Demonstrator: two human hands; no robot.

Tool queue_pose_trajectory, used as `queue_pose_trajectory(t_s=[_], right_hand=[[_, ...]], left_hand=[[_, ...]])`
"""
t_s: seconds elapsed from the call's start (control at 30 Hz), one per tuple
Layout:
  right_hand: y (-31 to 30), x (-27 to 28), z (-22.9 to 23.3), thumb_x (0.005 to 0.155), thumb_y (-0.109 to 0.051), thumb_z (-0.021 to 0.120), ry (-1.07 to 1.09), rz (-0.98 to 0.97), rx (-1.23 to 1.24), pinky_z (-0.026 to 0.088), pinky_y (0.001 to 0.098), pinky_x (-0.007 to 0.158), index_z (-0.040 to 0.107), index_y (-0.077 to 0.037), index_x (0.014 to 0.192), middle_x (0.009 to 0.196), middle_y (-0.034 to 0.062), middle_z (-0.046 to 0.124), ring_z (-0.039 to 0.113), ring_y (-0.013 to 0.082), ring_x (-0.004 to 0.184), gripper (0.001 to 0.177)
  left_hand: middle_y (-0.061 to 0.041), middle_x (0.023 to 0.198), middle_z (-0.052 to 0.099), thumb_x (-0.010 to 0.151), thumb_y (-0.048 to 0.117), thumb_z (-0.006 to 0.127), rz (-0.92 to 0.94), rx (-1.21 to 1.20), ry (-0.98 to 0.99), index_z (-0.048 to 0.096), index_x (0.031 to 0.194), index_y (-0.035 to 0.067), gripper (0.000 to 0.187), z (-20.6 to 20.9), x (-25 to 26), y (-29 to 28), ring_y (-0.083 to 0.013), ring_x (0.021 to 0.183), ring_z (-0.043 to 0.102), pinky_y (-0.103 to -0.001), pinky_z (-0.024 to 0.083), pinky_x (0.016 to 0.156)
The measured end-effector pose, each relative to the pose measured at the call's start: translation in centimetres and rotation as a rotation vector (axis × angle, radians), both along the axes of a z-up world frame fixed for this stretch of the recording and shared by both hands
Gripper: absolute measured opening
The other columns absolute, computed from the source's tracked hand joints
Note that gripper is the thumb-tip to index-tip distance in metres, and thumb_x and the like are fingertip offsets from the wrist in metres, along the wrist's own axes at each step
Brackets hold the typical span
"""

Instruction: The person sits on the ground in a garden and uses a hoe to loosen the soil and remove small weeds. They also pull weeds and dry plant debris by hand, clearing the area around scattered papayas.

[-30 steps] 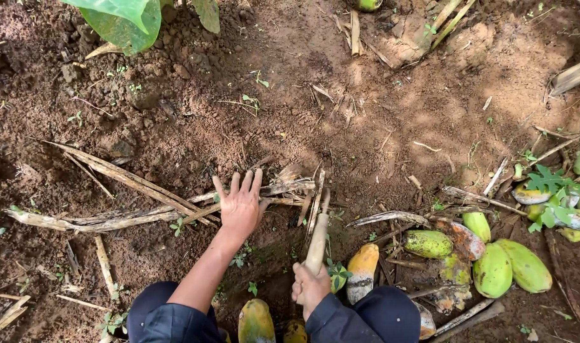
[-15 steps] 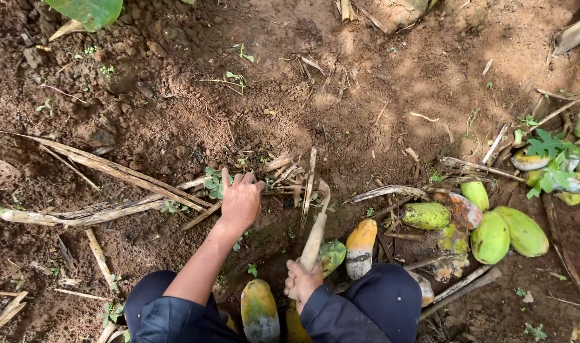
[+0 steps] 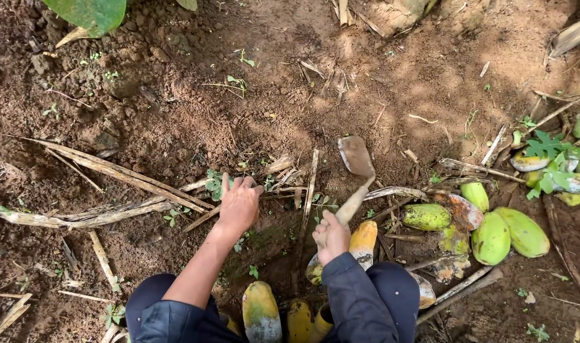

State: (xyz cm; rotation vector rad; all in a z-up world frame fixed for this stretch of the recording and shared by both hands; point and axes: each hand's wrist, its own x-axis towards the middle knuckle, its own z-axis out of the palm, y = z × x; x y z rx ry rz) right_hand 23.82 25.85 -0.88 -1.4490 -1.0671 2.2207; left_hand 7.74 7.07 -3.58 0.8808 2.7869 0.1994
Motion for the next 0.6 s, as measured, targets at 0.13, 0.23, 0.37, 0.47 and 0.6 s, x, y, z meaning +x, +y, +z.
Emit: queue_pose_trajectory(t_s=[0.13, 0.23, 0.37, 0.47, 0.6], right_hand=[[-2.4, 0.4, -0.5, 0.094, -0.009, 0.068, -0.032, 0.065, 0.057, 0.047, 0.0285, 0.048, 0.05, -0.009, 0.103, 0.069, -0.001, 0.046, 0.049, 0.0116, 0.053, 0.02], [-5.1, 3.0, -1.3, 0.091, -0.007, 0.072, -0.066, 0.163, 0.045, 0.044, 0.0315, 0.041, 0.052, -0.006, 0.094, 0.056, 0.005, 0.044, 0.045, 0.0166, 0.043, 0.02], [-5.6, 3.1, -0.5, 0.089, -0.004, 0.072, -0.071, 0.211, 0.035, 0.043, 0.0335, 0.039, 0.053, -0.004, 0.093, 0.059, 0.0053, 0.044, 0.046, 0.0164, 0.043, 0.019], [-3.6, 0.8, 0.8, 0.088, -0.005, 0.071, -0.032, 0.129, 0.099, 0.044, 0.0317, 0.038, 0.052, -0.005, 0.091, 0.05, 0.0067, 0.043, 0.044, 0.0184, 0.038, 0.019], [1.4, -3.1, -0.1, 0.092, -0.009, 0.067, 0.026, -0.042, 0.126, 0.046, 0.0258, 0.043, 0.049, -0.008, 0.102, 0.061, -0.0015, 0.046, 0.048, 0.0108, 0.047, 0.021]], left_hand=[[-0.001, 0.118, 0.065, 0.084, 0.008, 0.056, 0.013, -0.012, -0.034, 0.075, 0.114, 0.027, 0.04, 3.7, 0.5, 0.1, -0.0255, 0.121, 0.058, -0.062, 0.017, 0.122], [-0.004, 0.118, 0.067, 0.083, 0.002, 0.055, 0.036, -0.004, -0.045, 0.077, 0.115, 0.024, 0.044, 4.1, 0.3, 0.4, -0.0271, 0.122, 0.059, -0.062, 0.017, 0.122], [-0.004, 0.118, 0.068, 0.085, 0.0, 0.052, 0.041, -0.017, -0.053, 0.075, 0.118, 0.023, 0.047, 5.6, 0.6, 0.2, -0.0272, 0.123, 0.059, -0.062, 0.015, 0.123], [-0.004, 0.12, 0.066, 0.087, 0.004, 0.054, 0.024, -0.017, -0.044, 0.074, 0.119, 0.021, 0.041, 5.5, 0.8, -0.2, -0.0268, 0.124, 0.057, -0.061, 0.016, 0.123], [-0.003, 0.122, 0.064, 0.084, 0.003, 0.054, 0.004, -0.02, -0.046, 0.073, 0.12, 0.021, 0.044, 4.4, 0.1, -0.5, -0.0275, 0.127, 0.056, -0.059, 0.018, 0.122]])
